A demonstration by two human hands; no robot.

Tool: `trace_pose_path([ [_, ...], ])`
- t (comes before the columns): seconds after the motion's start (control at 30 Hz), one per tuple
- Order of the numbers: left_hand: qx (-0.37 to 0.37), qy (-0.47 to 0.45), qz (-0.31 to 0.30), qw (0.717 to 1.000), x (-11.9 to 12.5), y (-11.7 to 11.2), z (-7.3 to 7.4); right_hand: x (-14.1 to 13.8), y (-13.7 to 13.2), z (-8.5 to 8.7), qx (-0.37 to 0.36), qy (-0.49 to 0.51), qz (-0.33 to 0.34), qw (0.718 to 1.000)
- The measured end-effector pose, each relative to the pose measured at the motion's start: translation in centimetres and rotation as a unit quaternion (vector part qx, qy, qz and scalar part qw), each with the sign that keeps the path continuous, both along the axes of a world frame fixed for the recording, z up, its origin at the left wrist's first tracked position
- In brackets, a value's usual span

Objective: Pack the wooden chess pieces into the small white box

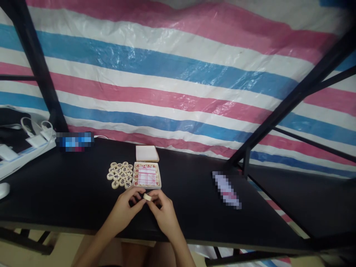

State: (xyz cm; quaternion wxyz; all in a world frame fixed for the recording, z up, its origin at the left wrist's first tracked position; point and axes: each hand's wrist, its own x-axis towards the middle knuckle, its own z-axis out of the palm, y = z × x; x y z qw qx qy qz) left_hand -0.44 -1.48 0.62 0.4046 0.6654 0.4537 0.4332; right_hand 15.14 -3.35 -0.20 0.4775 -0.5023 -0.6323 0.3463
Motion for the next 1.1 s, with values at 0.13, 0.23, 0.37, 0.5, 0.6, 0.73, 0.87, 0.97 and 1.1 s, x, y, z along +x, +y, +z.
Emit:
trace_pose_path([
  [0.13,-0.019,0.019,-0.034,0.999,0.1,-0.2,0.7,-0.1,0.0,-0.1,0.028,-0.004,-0.006,1.000],
  [0.23,-0.024,0.028,-0.042,0.998,0.1,-0.1,0.7,0.0,0.0,0.0,0.036,-0.007,-0.011,0.999],
  [0.37,-0.012,0.013,-0.018,1.000,-0.1,0.0,0.1,0.2,0.0,0.1,-0.002,0.047,0.002,0.999],
  [0.5,0.020,0.031,-0.001,0.999,-0.2,-0.1,0.0,0.3,-0.1,0.1,-0.036,0.083,0.013,0.996],
  [0.6,0.049,0.052,-0.015,0.997,-0.3,-0.1,0.3,0.5,0.1,0.4,-0.072,0.142,0.012,0.987],
  [0.73,0.074,0.082,0.015,0.994,-0.4,0.0,0.1,2.0,2.6,1.7,-0.041,0.130,-0.026,0.990],
  [0.87,0.090,0.142,-0.007,0.986,-0.3,0.0,-0.5,3.9,7.5,2.5,0.012,0.036,-0.087,0.996],
  [0.97,0.108,0.200,-0.010,0.974,-0.1,-0.2,-1.1,4.1,10.8,2.2,0.031,-0.089,-0.082,0.992],
  [1.1,0.144,0.260,0.003,0.955,0.2,-0.1,-1.4,3.6,13.0,1.2,0.053,-0.147,-0.063,0.986],
])
